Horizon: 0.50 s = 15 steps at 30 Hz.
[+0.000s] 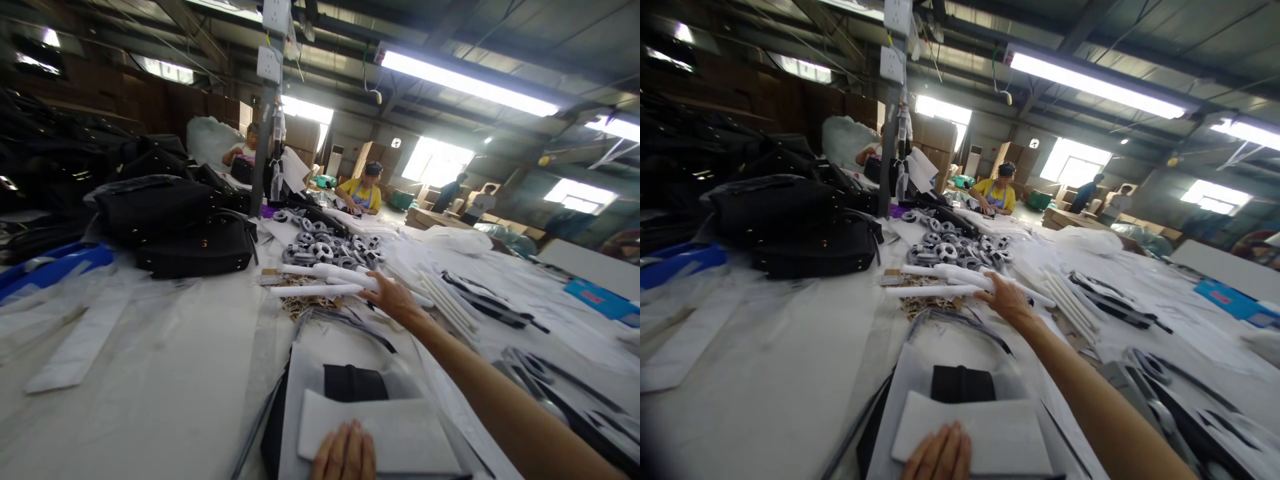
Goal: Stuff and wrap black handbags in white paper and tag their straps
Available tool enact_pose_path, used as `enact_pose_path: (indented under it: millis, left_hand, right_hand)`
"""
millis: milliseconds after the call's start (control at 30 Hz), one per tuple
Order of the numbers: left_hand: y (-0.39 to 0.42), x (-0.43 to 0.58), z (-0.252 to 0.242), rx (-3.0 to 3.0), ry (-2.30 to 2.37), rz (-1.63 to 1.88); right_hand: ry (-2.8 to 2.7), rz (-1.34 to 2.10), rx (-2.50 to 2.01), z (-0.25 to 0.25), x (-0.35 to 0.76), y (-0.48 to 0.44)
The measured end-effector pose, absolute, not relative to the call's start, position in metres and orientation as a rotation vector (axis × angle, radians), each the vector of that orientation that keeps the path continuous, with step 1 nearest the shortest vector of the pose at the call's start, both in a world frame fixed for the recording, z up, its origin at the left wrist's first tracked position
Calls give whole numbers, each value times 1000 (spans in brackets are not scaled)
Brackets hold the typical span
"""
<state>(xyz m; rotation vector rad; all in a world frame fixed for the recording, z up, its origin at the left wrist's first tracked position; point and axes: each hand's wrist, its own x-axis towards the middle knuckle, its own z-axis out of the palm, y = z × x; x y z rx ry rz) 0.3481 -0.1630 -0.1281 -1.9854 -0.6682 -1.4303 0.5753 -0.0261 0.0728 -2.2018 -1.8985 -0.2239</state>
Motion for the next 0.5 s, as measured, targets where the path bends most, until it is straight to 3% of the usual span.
enact_pose_path:
  millis: [167, 333, 500]
  left_hand:
    - [-183, 324, -92, -2403, -750, -1212]
    - [-188, 306, -32, -2938, -738, -591]
    - [-163, 300, 24, -3201, -605, -102]
  right_hand:
    - [-1825, 419, -1933, 102, 567, -119]
    - [-1594, 1011, -1660, 112, 543, -231]
    - [-1923, 1070, -1670, 88, 503, -317]
